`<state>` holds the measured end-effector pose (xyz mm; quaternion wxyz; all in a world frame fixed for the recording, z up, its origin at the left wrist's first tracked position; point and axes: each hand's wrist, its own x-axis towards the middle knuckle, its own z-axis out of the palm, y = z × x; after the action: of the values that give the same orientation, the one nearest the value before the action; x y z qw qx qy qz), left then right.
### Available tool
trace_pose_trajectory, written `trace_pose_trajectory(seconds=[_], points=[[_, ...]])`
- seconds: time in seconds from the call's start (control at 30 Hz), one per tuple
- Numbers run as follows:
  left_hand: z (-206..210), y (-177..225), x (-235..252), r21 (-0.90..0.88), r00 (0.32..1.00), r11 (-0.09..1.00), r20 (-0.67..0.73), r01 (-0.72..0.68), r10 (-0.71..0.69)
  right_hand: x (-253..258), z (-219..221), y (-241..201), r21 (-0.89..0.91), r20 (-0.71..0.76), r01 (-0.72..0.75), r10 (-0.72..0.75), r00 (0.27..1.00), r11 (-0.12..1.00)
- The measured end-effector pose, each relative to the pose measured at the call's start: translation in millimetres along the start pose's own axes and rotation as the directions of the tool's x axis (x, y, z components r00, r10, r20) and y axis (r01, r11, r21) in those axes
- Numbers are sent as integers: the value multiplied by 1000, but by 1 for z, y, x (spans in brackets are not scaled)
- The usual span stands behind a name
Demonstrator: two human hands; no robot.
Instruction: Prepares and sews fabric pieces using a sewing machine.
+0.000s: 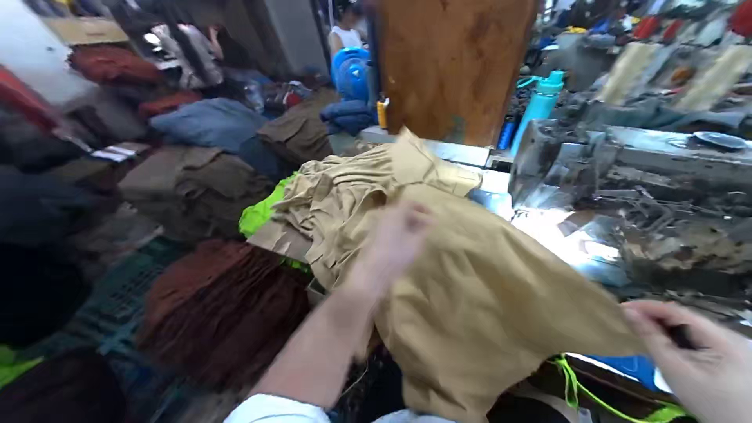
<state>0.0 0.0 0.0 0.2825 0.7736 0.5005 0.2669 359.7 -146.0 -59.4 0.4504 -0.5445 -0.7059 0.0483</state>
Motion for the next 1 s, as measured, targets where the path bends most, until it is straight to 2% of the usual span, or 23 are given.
trace_pose_trajectory(seconds=[0.03,0.07,0.1,0.13,0.2,0.3,0.4,0.47,0.53,0.6,0.63,0.67,0.7,0.73,0.77,0.8,0.83,0.9,1.0], points=[[37,20,-14,-9,974,998,216,-66,66,-1,22,-10,-71,73,43,-37,997,997],[70,39,-27,7,916,989,377,-148,135,-3,41,-19,-125,129,77,-61,990,989],[96,50,-36,27,864,971,462,-239,199,-7,56,-25,-164,161,102,-75,984,981],[115,51,-43,39,840,949,477,-313,258,-13,65,-30,-196,181,116,-80,980,974],[129,39,-51,58,846,921,421,-385,327,-27,66,-40,-215,234,95,-43,971,972],[134,18,-67,-9,882,932,321,-362,345,-51,58,-41,-170,282,51,-1,959,984],[155,5,-99,-215,882,909,244,-357,404,-81,75,-40,-140,227,75,-42,973,987],[177,-2,-117,-398,891,833,77,-383,447,-101,94,-40,-129,158,111,-90,983,985],[185,-9,-126,-458,913,806,-31,-374,406,-118,106,-38,-135,127,69,-52,991,988],[175,-13,-128,-531,954,808,-3,-255,299,-124,103,-32,-175,189,-95,129,973,980],[167,-12,-127,-603,971,783,51,-155,232,-122,96,-28,-195,241,-204,248,938,959],[158,-10,-127,-679,978,732,115,-52,176,-121,88,-26,-209,275,-277,328,904,938],[152,-9,-127,-741,974,671,172,31,145,-120,80,-25,-213,257,-281,331,908,936],[146,-7,-126,-787,966,611,217,86,143,-118,76,-27,-213,183,-204,244,952,956],[142,-5,-124,-821,956,558,249,122,157,-114,75,-29,-198,94,-73,93,991,978],[139,-3,-124,-848,947,510,270,147,176,-109,77,-32,-177,28,68,-65,998,982],[138,-1,-123,-869,938,465,288,171,194,-104,81,-35,-166,-7,195,-199,980,967],[142,6,-122,-892,923,398,318,214,215,-96,92,-38,-175,-12,364,-372,928,915],[147,14,-121,-867,907,444,355,228,227,-89,99,-38,-138,-36,465,-473,880,875]])
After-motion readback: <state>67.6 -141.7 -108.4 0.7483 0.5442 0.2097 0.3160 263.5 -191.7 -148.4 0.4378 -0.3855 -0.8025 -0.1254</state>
